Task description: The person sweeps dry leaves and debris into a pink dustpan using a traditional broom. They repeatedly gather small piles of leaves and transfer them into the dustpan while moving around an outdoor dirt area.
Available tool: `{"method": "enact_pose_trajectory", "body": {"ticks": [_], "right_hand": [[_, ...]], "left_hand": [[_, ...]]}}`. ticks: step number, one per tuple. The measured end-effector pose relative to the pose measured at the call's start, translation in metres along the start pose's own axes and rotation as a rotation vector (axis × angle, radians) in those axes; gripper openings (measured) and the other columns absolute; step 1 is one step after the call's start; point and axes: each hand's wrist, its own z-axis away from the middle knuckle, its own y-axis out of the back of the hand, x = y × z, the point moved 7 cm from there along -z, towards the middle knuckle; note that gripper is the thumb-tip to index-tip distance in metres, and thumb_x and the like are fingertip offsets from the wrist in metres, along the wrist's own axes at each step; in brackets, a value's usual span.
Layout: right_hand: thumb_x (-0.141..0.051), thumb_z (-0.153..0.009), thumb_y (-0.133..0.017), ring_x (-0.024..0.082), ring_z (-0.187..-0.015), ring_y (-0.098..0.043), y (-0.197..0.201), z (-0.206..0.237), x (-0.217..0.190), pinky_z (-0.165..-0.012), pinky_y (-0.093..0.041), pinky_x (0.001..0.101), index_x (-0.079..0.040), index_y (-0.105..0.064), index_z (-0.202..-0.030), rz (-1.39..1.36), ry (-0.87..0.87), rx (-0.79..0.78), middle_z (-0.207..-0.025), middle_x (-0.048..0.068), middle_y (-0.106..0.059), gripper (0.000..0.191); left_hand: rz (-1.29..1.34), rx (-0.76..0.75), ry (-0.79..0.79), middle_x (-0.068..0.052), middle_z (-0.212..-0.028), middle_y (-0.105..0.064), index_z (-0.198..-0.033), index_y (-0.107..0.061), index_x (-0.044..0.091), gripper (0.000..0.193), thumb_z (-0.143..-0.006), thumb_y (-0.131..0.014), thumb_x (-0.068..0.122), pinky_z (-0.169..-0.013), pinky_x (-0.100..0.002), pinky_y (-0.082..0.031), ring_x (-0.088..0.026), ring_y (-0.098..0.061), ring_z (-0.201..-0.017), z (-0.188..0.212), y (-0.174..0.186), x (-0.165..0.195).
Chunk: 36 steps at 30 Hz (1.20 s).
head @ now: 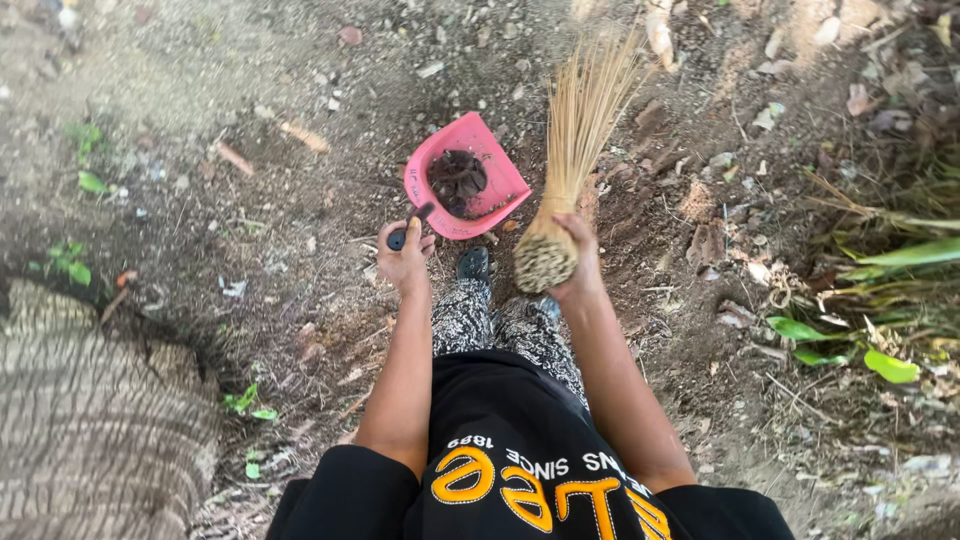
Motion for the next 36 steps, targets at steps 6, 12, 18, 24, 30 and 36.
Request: {"method": "enact_pose_trajectory", "body": {"ticks": [6, 12, 18, 24, 30, 36], "right_hand": [[-0.030, -0.086, -0.064, 0.029, -0.062, -0.066, -0.090, -0.005, 0.012, -0.052, -0.060, 0.0406, 0.006, -0.052, -0.115, -0.070, -0.250, -0.478, -0.081, 0.018, -0.066, 0.048], [-0.029, -0.088, -0.059, 0.029, -0.055, -0.064, -0.129, -0.019, 0.003, -0.045, -0.058, 0.0359, 0.005, -0.053, -0.107, -0.195, -0.347, -0.442, -0.075, 0.019, -0.064, 0.039], [-0.024, -0.095, -0.041, 0.019, -0.043, -0.053, -0.012, -0.023, -0.103, -0.029, -0.045, 0.0215, 0.010, -0.054, -0.106, -0.519, -0.113, -0.133, -0.082, 0.030, -0.064, 0.038], [-0.029, -0.096, -0.045, 0.024, -0.052, -0.060, 0.088, -0.002, -0.166, -0.040, -0.055, 0.0292, 0.000, -0.051, -0.112, -0.462, 0.208, 0.056, -0.079, 0.017, -0.060, 0.034], [-0.030, -0.093, -0.054, 0.026, -0.055, -0.064, 0.088, 0.002, -0.185, -0.043, -0.056, 0.0308, -0.002, -0.048, -0.117, -0.132, 0.091, 0.006, -0.082, 0.021, -0.065, 0.038], [-0.029, -0.096, -0.047, 0.025, -0.048, -0.059, 0.048, -0.046, -0.233, -0.036, -0.052, 0.0289, 0.006, -0.050, -0.106, -0.373, -0.149, -0.247, -0.073, 0.019, -0.057, 0.036]], "left_hand": [[-0.016, -0.028, 0.001, -0.012, -0.080, -0.069, -0.098, -0.061, 0.006, 0.017, -0.086, -0.073, 0.009, -0.044, -0.024, -0.055, -0.018, -0.070, -0.058, 0.004, -0.010, 0.001], [-0.002, -0.077, -0.081, -0.014, -0.081, -0.069, -0.097, -0.060, 0.004, 0.016, -0.086, -0.072, 0.009, -0.043, -0.025, -0.054, -0.019, -0.071, -0.060, 0.011, -0.019, 0.033], [-0.042, -0.010, 0.033, -0.012, -0.077, -0.066, -0.099, -0.057, 0.008, 0.021, -0.087, -0.074, 0.013, -0.040, -0.022, -0.045, -0.017, -0.067, -0.057, 0.020, -0.049, 0.031], [-0.027, -0.068, -0.072, -0.010, -0.086, -0.068, -0.098, -0.059, 0.006, 0.020, -0.087, -0.075, 0.010, -0.043, -0.024, -0.052, -0.018, -0.067, -0.058, 0.034, -0.104, 0.028], [-0.020, -0.062, -0.039, -0.012, -0.085, -0.066, -0.096, -0.056, 0.008, 0.020, -0.086, -0.073, 0.010, -0.042, -0.024, -0.053, -0.020, -0.068, -0.057, 0.065, -0.162, 0.005], [-0.026, -0.050, -0.048, -0.014, -0.087, -0.068, -0.094, -0.057, 0.005, 0.016, -0.088, -0.071, 0.008, -0.044, -0.024, -0.055, -0.021, -0.071, -0.061, 0.088, -0.195, -0.007]]}}
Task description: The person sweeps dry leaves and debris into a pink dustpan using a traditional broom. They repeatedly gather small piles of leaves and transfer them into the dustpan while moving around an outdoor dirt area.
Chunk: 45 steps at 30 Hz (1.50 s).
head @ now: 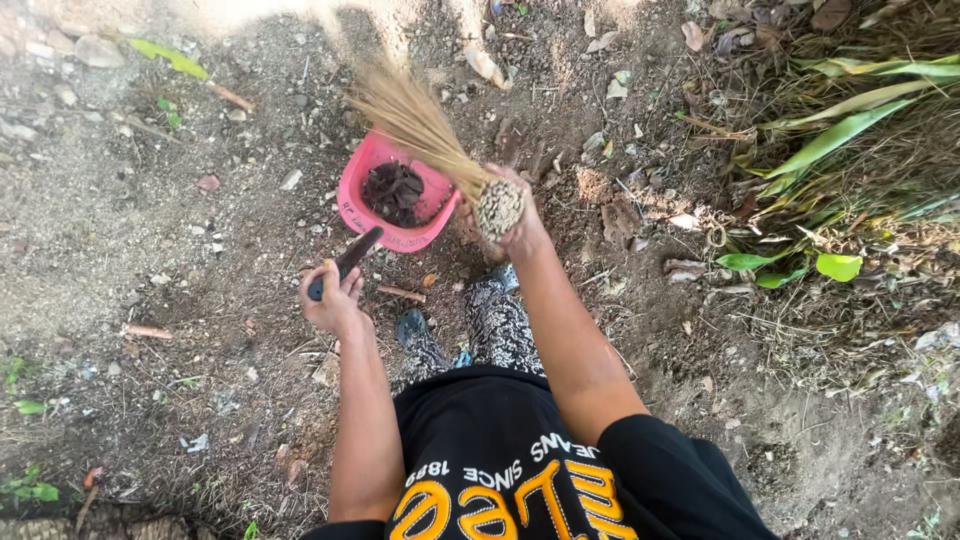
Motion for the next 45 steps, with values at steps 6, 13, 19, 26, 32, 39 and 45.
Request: {"method": "enact_pose_trajectory", "body": {"ticks": [6, 13, 19, 26, 32, 39, 45], "right_hand": [[-0.022, -0.101, -0.044, 0.018, -0.045, -0.051, 0.072, 0.024, -0.114, -0.033, -0.047, 0.0229, 0.004, -0.054, -0.100, -0.283, 0.313, 0.136, -0.075, 0.016, -0.056, 0.028], [-0.029, -0.090, -0.050, 0.023, -0.068, -0.067, 0.164, 0.079, -0.166, -0.056, -0.062, 0.0365, -0.010, -0.045, -0.113, 0.141, 0.612, 0.356, -0.088, 0.011, -0.060, 0.030], [-0.026, -0.092, -0.055, 0.025, -0.062, -0.064, 0.217, 0.112, -0.155, -0.048, -0.055, 0.0321, -0.009, -0.053, -0.123, 0.131, 0.508, 0.340, -0.086, 0.018, -0.065, 0.035], [-0.027, -0.086, -0.050, 0.024, -0.067, -0.068, 0.236, 0.103, -0.181, -0.055, -0.062, 0.0340, -0.007, -0.049, -0.124, 0.077, 0.473, 0.415, -0.088, 0.014, -0.066, 0.044], [-0.024, -0.090, -0.061, 0.024, -0.081, -0.066, 0.212, 0.099, -0.223, -0.066, -0.060, 0.0371, -0.005, -0.040, -0.140, 0.263, 0.652, 0.164, -0.102, 0.014, -0.059, 0.058], [-0.032, -0.083, -0.058, 0.023, -0.069, -0.066, 0.245, 0.096, -0.243, -0.055, -0.059, 0.0336, -0.010, -0.045, -0.132, 0.132, 0.432, 0.513, -0.105, 0.017, -0.068, 0.055], [-0.032, -0.090, -0.058, 0.025, -0.074, -0.067, 0.237, 0.071, -0.326, -0.062, -0.062, 0.0350, -0.012, -0.047, -0.131, 0.007, 0.527, 0.568, -0.104, 0.016, -0.060, 0.048]], "left_hand": [[-0.013, 0.042, 0.034, -0.015, -0.087, -0.070, -0.092, -0.059, 0.008, 0.012, -0.087, -0.070, 0.008, -0.047, -0.023, -0.058, -0.021, -0.071, -0.061, 0.015, -0.015, -0.021], [0.036, -0.035, 0.070, -0.011, -0.087, -0.068, -0.091, -0.057, 0.009, 0.016, -0.085, -0.072, 0.007, -0.046, -0.024, -0.056, -0.019, -0.070, -0.058, 0.025, -0.078, -0.046], [-0.037, -0.123, 0.029, -0.013, -0.083, -0.066, -0.093, -0.057, 0.007, 0.019, -0.086, -0.074, 0.009, -0.044, -0.024, -0.054, -0.019, -0.069, -0.058, 0.045, -0.143, -0.053], [-0.044, -0.294, -0.035, -0.013, -0.087, -0.067, -0.095, -0.058, 0.006, 0.014, -0.090, -0.071, 0.010, -0.048, -0.024, -0.057, -0.018, -0.071, -0.062, 0.067, -0.193, -0.050], [-0.038, -0.305, 0.039, -0.010, -0.091, -0.068, -0.095, -0.058, 0.010, 0.015, -0.087, -0.071, 0.012, -0.049, -0.024, -0.058, -0.019, -0.072, -0.062, 0.071, -0.217, -0.060], [-0.055, -0.330, 0.087, -0.011, -0.088, -0.069, -0.094, -0.061, 0.008, 0.014, -0.087, -0.072, 0.011, -0.049, -0.024, -0.057, -0.019, -0.072, -0.064, 0.078, -0.279, -0.081], [-0.091, -0.375, 0.013, -0.016, -0.088, -0.072, -0.095, -0.062, 0.006, 0.013, -0.087, -0.071, 0.011, -0.047, -0.024, -0.058, -0.019, -0.072, -0.061, 0.075, -0.320, -0.075]]}}
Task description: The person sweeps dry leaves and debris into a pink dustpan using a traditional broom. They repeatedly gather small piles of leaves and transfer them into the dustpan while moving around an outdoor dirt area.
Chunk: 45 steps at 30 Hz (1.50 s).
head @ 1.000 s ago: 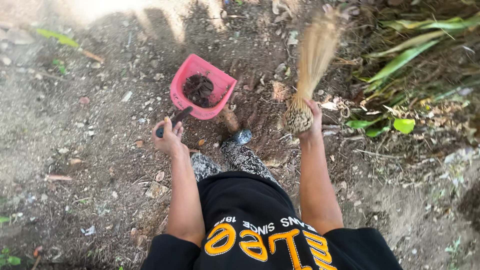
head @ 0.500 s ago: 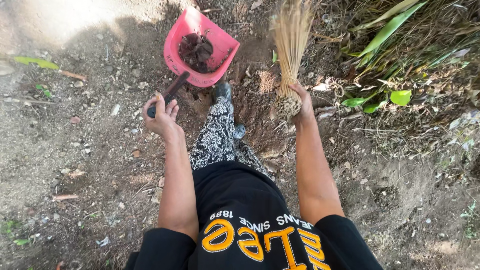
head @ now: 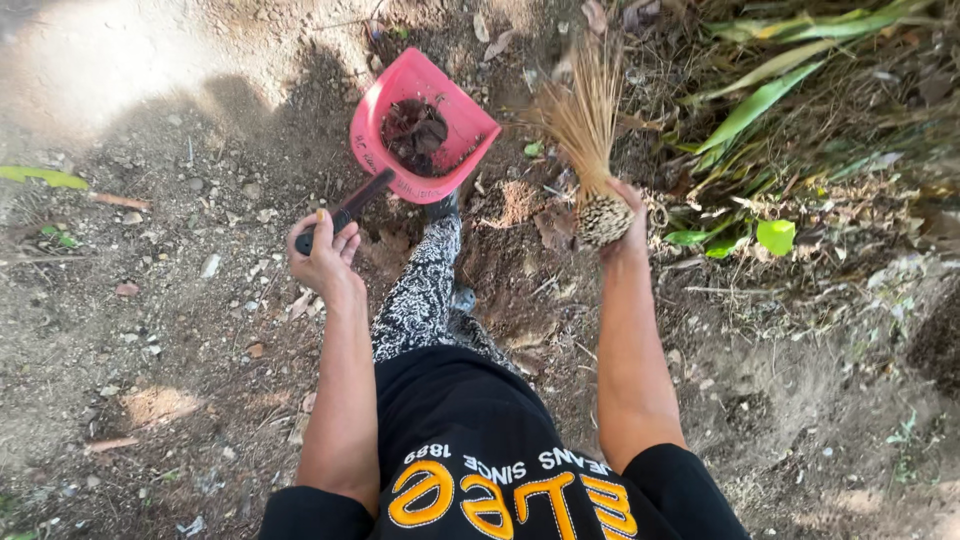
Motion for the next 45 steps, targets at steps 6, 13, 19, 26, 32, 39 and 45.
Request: {"method": "enact_pose_trajectory", "body": {"ticks": [6, 13, 19, 26, 32, 39, 45], "right_hand": [[-0.036, -0.081, -0.055, 0.024, -0.066, -0.066, -0.059, -0.022, -0.028, -0.050, -0.058, 0.0353, -0.023, -0.047, -0.118, 0.281, 0.006, -0.060, -0.095, 0.011, -0.064, 0.040], [-0.032, -0.099, -0.053, 0.026, -0.068, -0.064, -0.106, -0.070, -0.033, -0.051, -0.058, 0.0315, 0.001, -0.058, -0.117, -0.085, -0.118, -0.382, -0.090, 0.018, -0.059, 0.039], [-0.033, -0.089, -0.046, 0.022, -0.070, -0.066, -0.101, -0.085, -0.075, -0.057, -0.061, 0.0309, -0.008, -0.055, -0.116, -0.099, -0.129, 0.005, -0.091, 0.015, -0.064, 0.038], [-0.021, -0.085, -0.059, 0.019, -0.074, -0.061, -0.159, -0.048, -0.085, -0.059, -0.058, 0.0320, -0.014, -0.047, -0.133, 0.015, 0.112, -0.384, -0.092, 0.009, -0.056, 0.049], [-0.032, -0.086, -0.052, 0.025, -0.070, -0.065, -0.150, -0.088, -0.102, -0.057, -0.061, 0.0343, -0.007, -0.052, -0.115, -0.021, -0.131, -0.175, -0.091, 0.015, -0.064, 0.038], [-0.021, -0.088, -0.056, 0.024, -0.071, -0.065, -0.155, -0.150, -0.196, -0.058, -0.061, 0.0337, -0.003, -0.052, -0.119, -0.108, 0.036, -0.213, -0.090, 0.015, -0.061, 0.037], [-0.018, -0.084, -0.060, 0.022, -0.070, -0.064, -0.192, -0.165, -0.228, -0.058, -0.060, 0.0330, -0.005, -0.049, -0.125, -0.049, 0.063, -0.410, -0.094, 0.014, -0.061, 0.045]], "left_hand": [[-0.039, 0.041, 0.048, -0.015, -0.087, -0.069, -0.098, -0.060, 0.008, 0.016, -0.087, -0.071, 0.012, -0.046, -0.022, -0.058, -0.018, -0.072, -0.061, -0.032, -0.053, -0.004], [-0.108, 0.007, 0.075, -0.013, -0.088, -0.068, -0.099, -0.060, 0.006, 0.018, -0.088, -0.073, 0.012, -0.048, -0.025, -0.058, -0.019, -0.071, -0.062, -0.061, -0.114, 0.002], [-0.155, 0.039, 0.048, -0.013, -0.090, -0.069, -0.097, -0.059, 0.007, 0.019, -0.087, -0.073, 0.013, -0.049, -0.025, -0.059, -0.021, -0.072, -0.064, -0.074, -0.139, 0.028], [-0.117, 0.079, 0.094, -0.013, -0.095, -0.068, -0.093, -0.057, 0.007, 0.017, -0.086, -0.072, 0.014, -0.054, -0.028, -0.063, -0.024, -0.074, -0.068, -0.079, -0.178, 0.037], [-0.136, 0.101, 0.049, -0.014, -0.100, -0.068, -0.095, -0.063, 0.009, 0.014, -0.086, -0.072, 0.015, -0.059, -0.029, -0.066, -0.025, -0.075, -0.072, -0.102, -0.203, 0.042], [-0.099, 0.170, 0.022, -0.015, -0.102, -0.070, -0.091, -0.065, 0.010, 0.012, -0.084, -0.073, 0.016, -0.065, -0.034, -0.069, -0.028, -0.077, -0.076, -0.113, -0.242, 0.026], [0.018, 0.217, 0.024, -0.017, -0.106, -0.069, -0.094, -0.062, 0.013, 0.014, -0.086, -0.072, 0.019, -0.070, -0.037, -0.068, -0.032, -0.075, -0.081, -0.097, -0.277, 0.021]]}}
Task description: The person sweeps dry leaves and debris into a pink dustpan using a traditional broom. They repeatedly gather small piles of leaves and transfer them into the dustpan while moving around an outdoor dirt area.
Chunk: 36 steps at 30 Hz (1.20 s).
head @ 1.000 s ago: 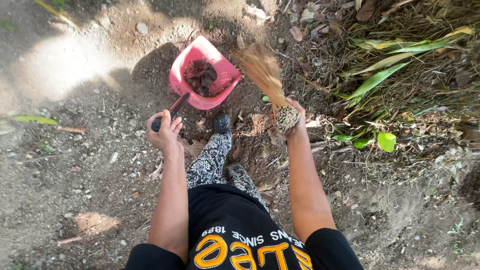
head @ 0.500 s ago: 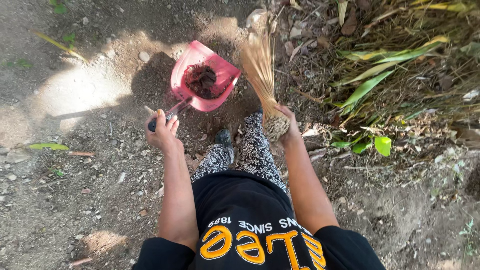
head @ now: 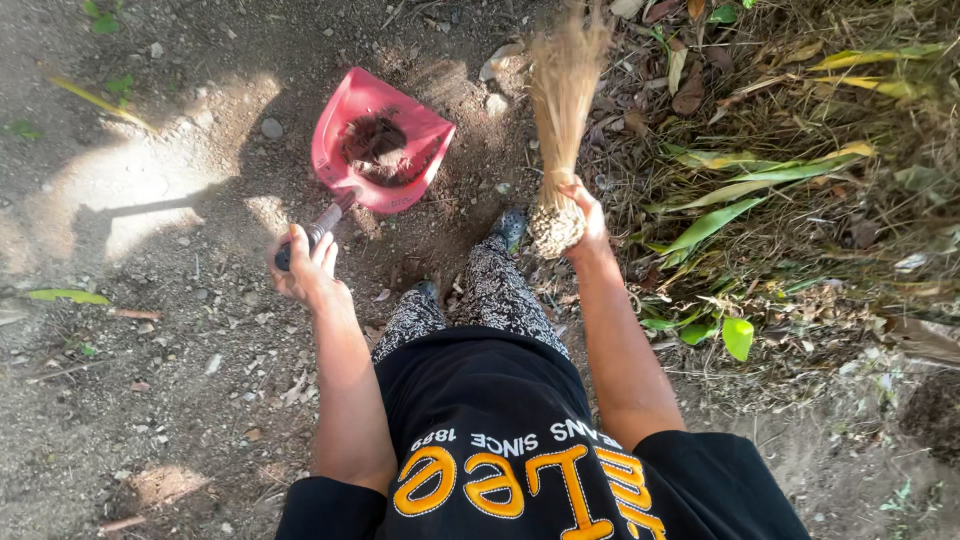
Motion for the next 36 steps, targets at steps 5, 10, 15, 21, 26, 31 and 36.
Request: {"method": "enact_pose_trajectory", "body": {"ticks": [5, 10, 15, 21, 26, 31, 36], "right_hand": [[-0.028, -0.085, -0.058, 0.026, -0.062, -0.064, -0.005, -0.036, -0.002, -0.049, -0.059, 0.0336, -0.005, -0.053, -0.106, 0.017, -0.229, 0.061, -0.080, 0.015, -0.061, 0.032], [-0.026, -0.094, -0.059, 0.026, -0.068, -0.065, 0.014, -0.083, -0.061, -0.054, -0.060, 0.0347, -0.004, -0.054, -0.104, -0.144, -0.110, 0.004, -0.086, 0.013, -0.062, 0.025], [-0.028, -0.082, -0.057, 0.024, -0.076, -0.067, 0.074, -0.075, -0.136, -0.056, -0.061, 0.0414, -0.011, -0.056, -0.119, 0.337, -0.022, 0.535, -0.100, 0.014, -0.063, 0.041], [-0.021, -0.078, -0.059, 0.025, -0.085, -0.067, 0.067, -0.044, -0.142, -0.068, -0.062, 0.0402, -0.016, -0.038, -0.139, 0.242, 0.159, 0.262, -0.114, 0.017, -0.062, 0.064], [-0.023, -0.090, -0.059, 0.026, -0.077, -0.065, 0.037, -0.060, -0.095, -0.060, -0.060, 0.0345, -0.002, -0.045, -0.135, -0.060, -0.032, -0.183, -0.100, 0.018, -0.061, 0.052], [-0.025, -0.091, -0.056, 0.029, -0.063, -0.065, 0.018, -0.105, -0.081, -0.053, -0.060, 0.0432, -0.003, -0.046, -0.109, -0.027, -0.144, -0.037, -0.086, 0.017, -0.063, 0.030], [-0.026, -0.089, -0.052, 0.023, -0.071, -0.067, 0.008, -0.127, -0.108, -0.058, -0.061, 0.0379, -0.004, -0.052, -0.120, 0.099, 0.022, 0.075, -0.093, 0.013, -0.064, 0.038]], "left_hand": [[0.012, 0.039, -0.028, -0.020, -0.105, -0.068, -0.092, -0.060, 0.011, 0.017, -0.086, -0.072, 0.020, -0.072, -0.039, -0.069, -0.035, -0.076, -0.083, 0.017, -0.026, -0.007], [-0.019, 0.074, 0.035, -0.019, -0.104, -0.067, -0.094, -0.059, 0.013, 0.018, -0.085, -0.074, 0.018, -0.072, -0.041, -0.067, -0.036, -0.075, -0.083, 0.027, -0.047, -0.016], [0.005, 0.009, -0.039, -0.017, -0.105, -0.068, -0.094, -0.060, 0.012, 0.019, -0.084, -0.074, 0.018, -0.073, -0.041, -0.066, -0.036, -0.075, -0.083, 0.036, -0.067, -0.008], [0.109, 0.030, -0.012, -0.014, -0.105, -0.065, -0.095, -0.060, 0.011, 0.021, -0.082, -0.076, 0.016, -0.074, -0.044, -0.068, -0.037, -0.074, -0.087, 0.039, -0.096, -0.020], [0.140, 0.060, -0.016, -0.014, -0.103, -0.066, -0.098, -0.063, 0.010, 0.020, -0.083, -0.074, 0.019, -0.073, -0.045, -0.067, -0.036, -0.075, -0.085, 0.034, -0.118, -0.018], [0.074, 0.001, -0.130, -0.012, -0.105, -0.067, -0.099, -0.063, 0.011, 0.019, -0.084, -0.074, 0.016, -0.073, -0.043, -0.068, -0.033, -0.076, -0.084, 0.026, -0.133, -0.004], [0.080, -0.019, -0.136, -0.014, -0.094, -0.067, -0.099, -0.062, 0.008, 0.016, -0.087, -0.071, 0.013, -0.063, -0.036, -0.067, -0.029, -0.075, -0.075, -0.005, -0.151, 0.007]]}}
